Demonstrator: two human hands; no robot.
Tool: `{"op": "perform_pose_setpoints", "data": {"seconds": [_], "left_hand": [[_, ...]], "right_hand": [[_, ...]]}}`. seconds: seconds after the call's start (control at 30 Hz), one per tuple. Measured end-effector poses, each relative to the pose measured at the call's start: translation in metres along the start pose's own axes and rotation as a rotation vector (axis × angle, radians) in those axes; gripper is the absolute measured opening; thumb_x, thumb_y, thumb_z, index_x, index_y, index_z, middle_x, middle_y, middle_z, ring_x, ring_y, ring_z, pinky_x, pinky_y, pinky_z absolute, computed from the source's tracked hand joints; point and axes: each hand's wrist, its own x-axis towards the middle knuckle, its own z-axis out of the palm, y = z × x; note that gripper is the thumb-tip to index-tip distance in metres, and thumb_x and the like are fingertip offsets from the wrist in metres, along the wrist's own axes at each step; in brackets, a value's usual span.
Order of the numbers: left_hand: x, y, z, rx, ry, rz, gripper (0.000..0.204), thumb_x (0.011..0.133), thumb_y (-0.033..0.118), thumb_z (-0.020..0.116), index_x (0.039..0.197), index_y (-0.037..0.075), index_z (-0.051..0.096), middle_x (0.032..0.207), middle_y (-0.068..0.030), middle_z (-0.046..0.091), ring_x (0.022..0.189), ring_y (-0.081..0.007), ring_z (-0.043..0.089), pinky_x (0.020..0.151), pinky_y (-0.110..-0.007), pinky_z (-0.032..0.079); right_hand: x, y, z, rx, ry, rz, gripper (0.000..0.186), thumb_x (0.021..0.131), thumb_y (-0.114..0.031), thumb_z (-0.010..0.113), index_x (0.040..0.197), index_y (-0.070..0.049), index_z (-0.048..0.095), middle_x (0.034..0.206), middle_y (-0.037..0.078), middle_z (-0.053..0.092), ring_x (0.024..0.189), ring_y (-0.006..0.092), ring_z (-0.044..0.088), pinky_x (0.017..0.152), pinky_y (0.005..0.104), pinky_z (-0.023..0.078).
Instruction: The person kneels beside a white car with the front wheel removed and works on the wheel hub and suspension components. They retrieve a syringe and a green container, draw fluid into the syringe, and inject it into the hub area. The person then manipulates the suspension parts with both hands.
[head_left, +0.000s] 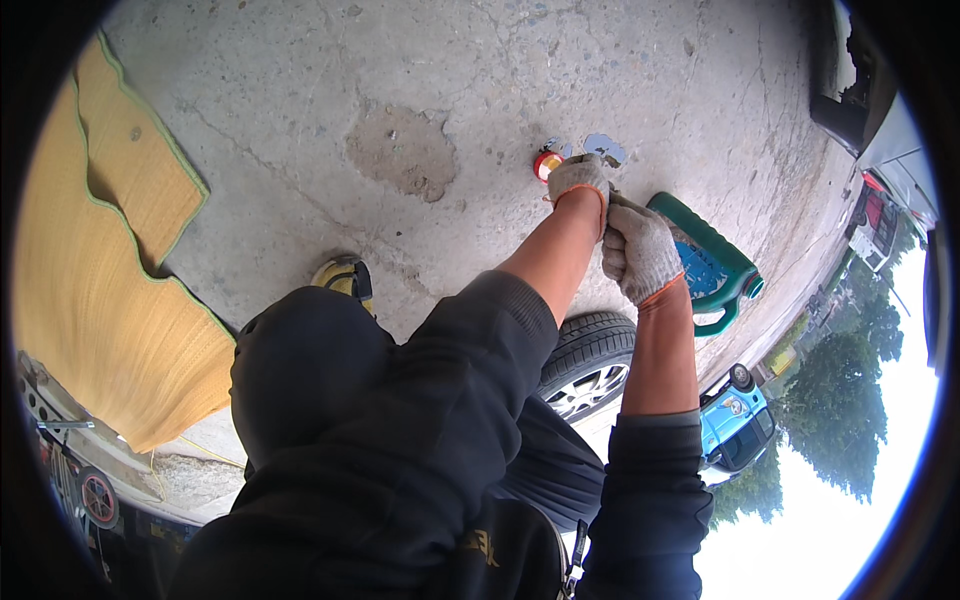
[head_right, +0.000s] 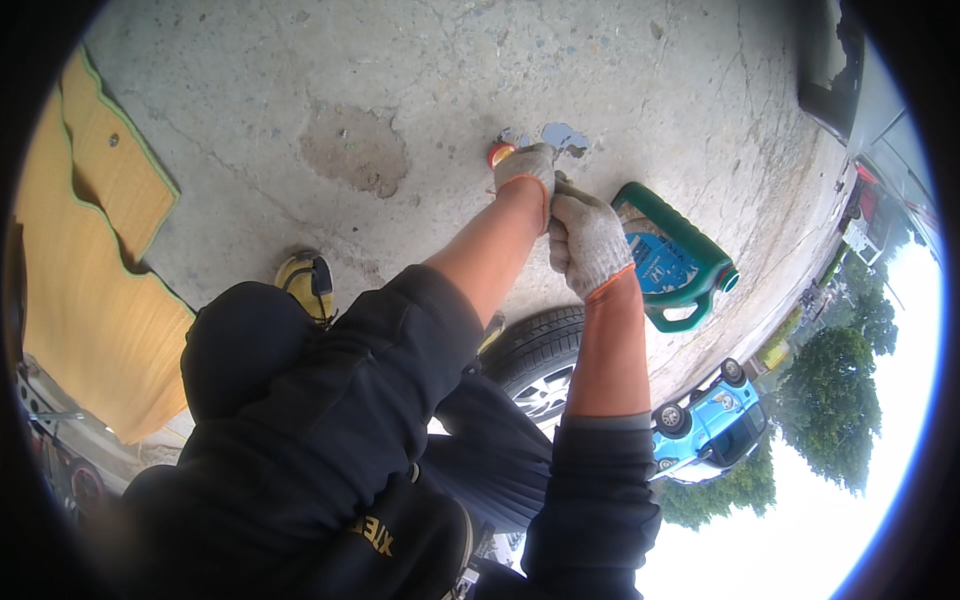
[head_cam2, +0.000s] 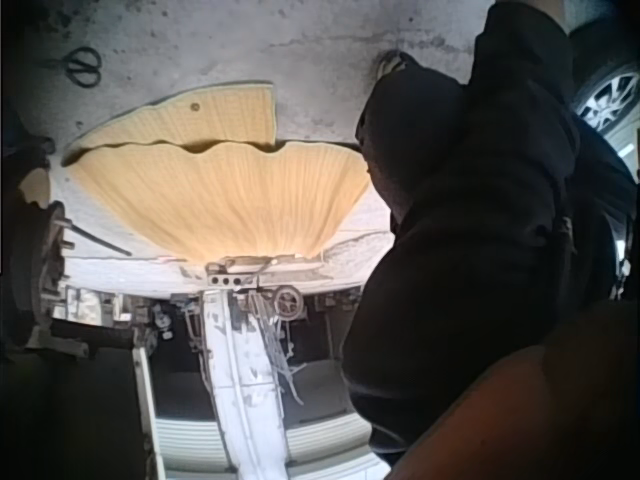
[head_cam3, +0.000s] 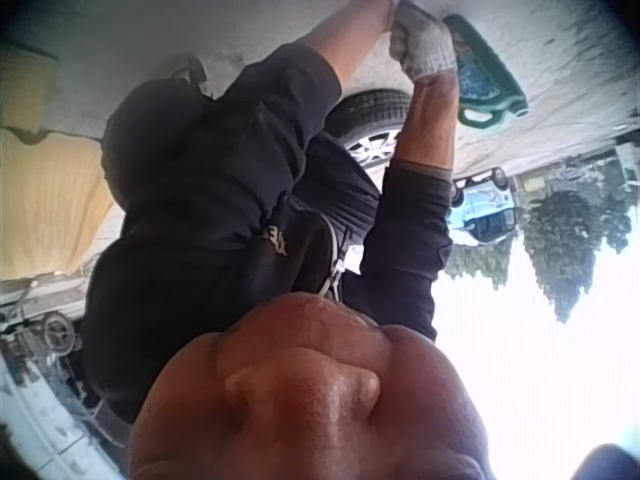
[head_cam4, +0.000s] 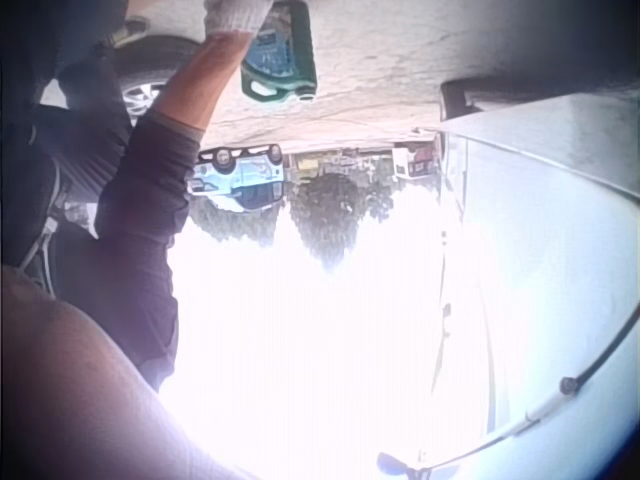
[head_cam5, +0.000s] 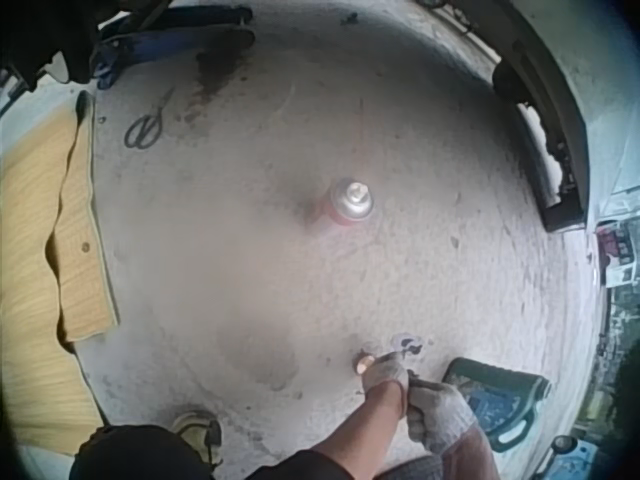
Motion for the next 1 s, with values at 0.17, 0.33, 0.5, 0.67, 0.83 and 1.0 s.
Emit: {"op": "perform_pose_setpoints", "data": {"seconds": [0.17, 0.33, 0.5, 0.67, 0.83, 1.0], "left_hand": [[0.0, 0.005, 0.0, 0.017, -0.001, -0.037, 0.037, 0.098, 0.032, 0.06, 0.116, 0.004, 0.076, 0.114, -0.0132, 0.08, 0.1, -0.0289, 0.076, 0.083, -0.039, 0.057], [-0.025, 0.018, -0.007, -0.068, 0.017, -0.035, 0.032, 0.1, 0.03, 0.06, 0.114, 0.005, 0.075, 0.105, -0.0112, 0.08, 0.089, -0.0254, 0.075, 0.077, -0.039, 0.057], [-0.044, 0.022, -0.026, -0.363, -0.415, -0.197, 0.024, 0.108, 0.034, 0.065, 0.119, 0.013, 0.064, 0.091, -0.0064, 0.064, 0.084, -0.0241, 0.065, 0.078, -0.043, 0.057], [-0.045, 0.022, -0.062, -0.348, -0.717, -0.243, 0.025, 0.109, 0.038, 0.063, 0.12, 0.016, 0.065, 0.112, -0.0077, 0.066, 0.098, -0.0278, 0.064, 0.091, -0.048, 0.056], [-0.049, 0.026, -0.085, -0.235, -0.794, -0.186, 0.024, 0.109, 0.035, 0.063, 0.12, 0.014, 0.065, 0.13, -0.0069, 0.068, 0.112, -0.0294, 0.067, 0.093, -0.046, 0.056], [-0.076, 0.034, -0.072, -0.069, -0.992, -0.081, 0.03, 0.11, 0.028, 0.06, 0.133, 0.01, 0.061, 0.141, -0.0119, 0.064, 0.123, -0.0309, 0.064, 0.103, -0.048, 0.054]], "right_hand": [[0.0, -0.001, 0.001, -0.022, 0.017, -0.005, 0.01, 0.103, -0.014, 0.055, 0.104, -0.013, 0.065, 0.063, -0.009, 0.038, 0.045, 0.0047, 0.027, 0.042, 0.0253, 0.022], [-0.002, 0.005, 0.001, 0.001, 0.003, -0.006, 0.017, 0.102, -0.014, 0.055, 0.114, -0.011, 0.067, 0.065, -0.008, 0.038, 0.048, 0.0047, 0.029, 0.044, 0.0249, 0.023], [-0.011, 0.029, -0.014, -0.024, 0.035, -0.104, 0.058, 0.102, -0.014, 0.056, 0.159, -0.007, 0.051, 0.071, -0.003, 0.045, 0.055, 0.0077, 0.039, 0.048, 0.0259, 0.031], [-0.017, 0.073, -0.034, -0.011, 0.065, -0.197, 0.047, 0.104, -0.022, 0.059, 0.143, 0.004, 0.062, 0.077, 0.008, 0.067, 0.057, 0.015, 0.061, 0.052, 0.0309, 0.052], [-0.013, 0.124, -0.04, 0.04, 0.082, -0.236, 0.046, 0.103, -0.022, 0.059, 0.14, 0.005, 0.064, 0.094, 0.011, 0.075, 0.072, 0.0152, 0.069, 0.067, 0.03, 0.058], [-0.006, 0.146, -0.03, -0.003, 0.155, -0.412, 0.048, 0.103, -0.02, 0.064, 0.144, 0.005, 0.06, 0.105, 0.009, 0.075, 0.088, 0.0135, 0.069, 0.079, 0.0293, 0.058]]}}
